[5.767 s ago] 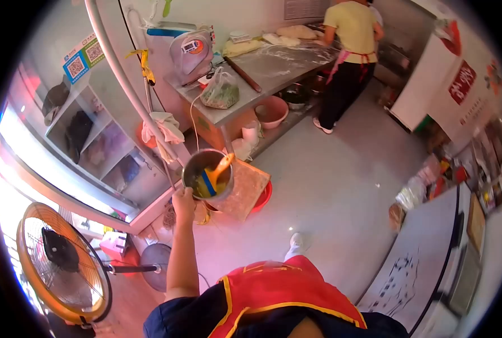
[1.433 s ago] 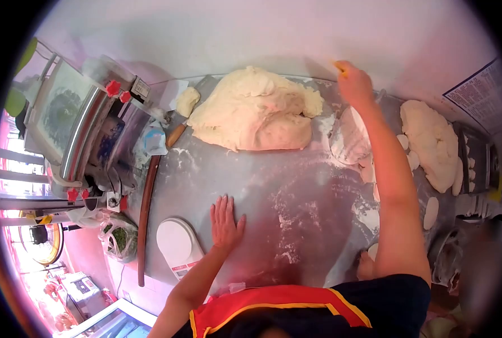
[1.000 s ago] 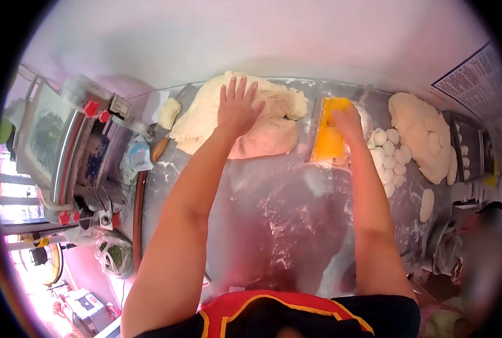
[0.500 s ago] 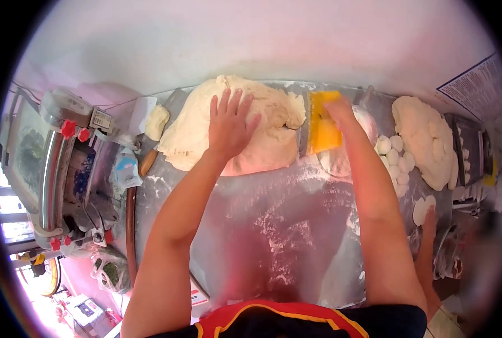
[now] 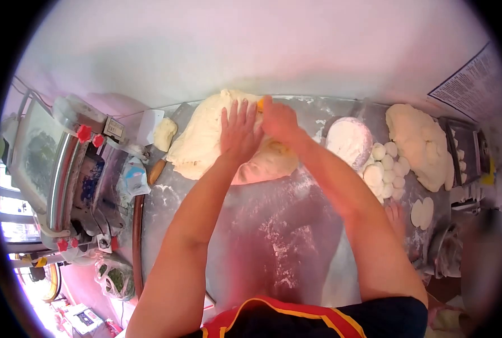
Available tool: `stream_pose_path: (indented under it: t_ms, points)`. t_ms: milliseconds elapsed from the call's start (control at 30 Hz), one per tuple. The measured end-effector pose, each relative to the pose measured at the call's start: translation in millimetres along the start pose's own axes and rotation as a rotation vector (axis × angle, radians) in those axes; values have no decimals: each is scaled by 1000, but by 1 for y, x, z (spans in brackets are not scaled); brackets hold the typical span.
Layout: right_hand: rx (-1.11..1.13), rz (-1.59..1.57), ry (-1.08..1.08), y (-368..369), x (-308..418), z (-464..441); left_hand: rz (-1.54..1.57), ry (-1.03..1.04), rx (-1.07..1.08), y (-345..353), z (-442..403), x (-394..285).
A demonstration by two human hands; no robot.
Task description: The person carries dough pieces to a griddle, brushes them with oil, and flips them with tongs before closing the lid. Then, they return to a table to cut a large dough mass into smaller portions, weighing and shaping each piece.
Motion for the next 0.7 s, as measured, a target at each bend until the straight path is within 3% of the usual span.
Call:
stream_pose_path:
  t_ms: [100,200,267,400,500,600,700]
  points:
    - [-112,-37,-40,-16,21,49,-25,13,20,1,12,3]
    - [-69,15,-50,-30,27,79,16,18,53,-3,22,-2]
    - [-145,-103,-10,-55,4,98,29,52,69,-8,35,-3]
    - [-15,-330,269,-142,-41,164,65,61,126,-11,88,-13]
    - [1,-348,361,-122,-59,222,131,50,118,-20,113,-25]
    - [271,-281,372,-70,-34,267,166,117,77,-23,118,-49]
    - [365,-285,327,-36,-13,302,158,237,113,-9,101,-79]
Point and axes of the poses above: each hand's wrist, its own z-axis away from the middle knuckle, its own y-axis out of the palm, x = y × z, the point moved 8 cm from there along -z, towards the middle knuckle, and after that the axes turned 11 degrees about z, right-handed, at the moved point
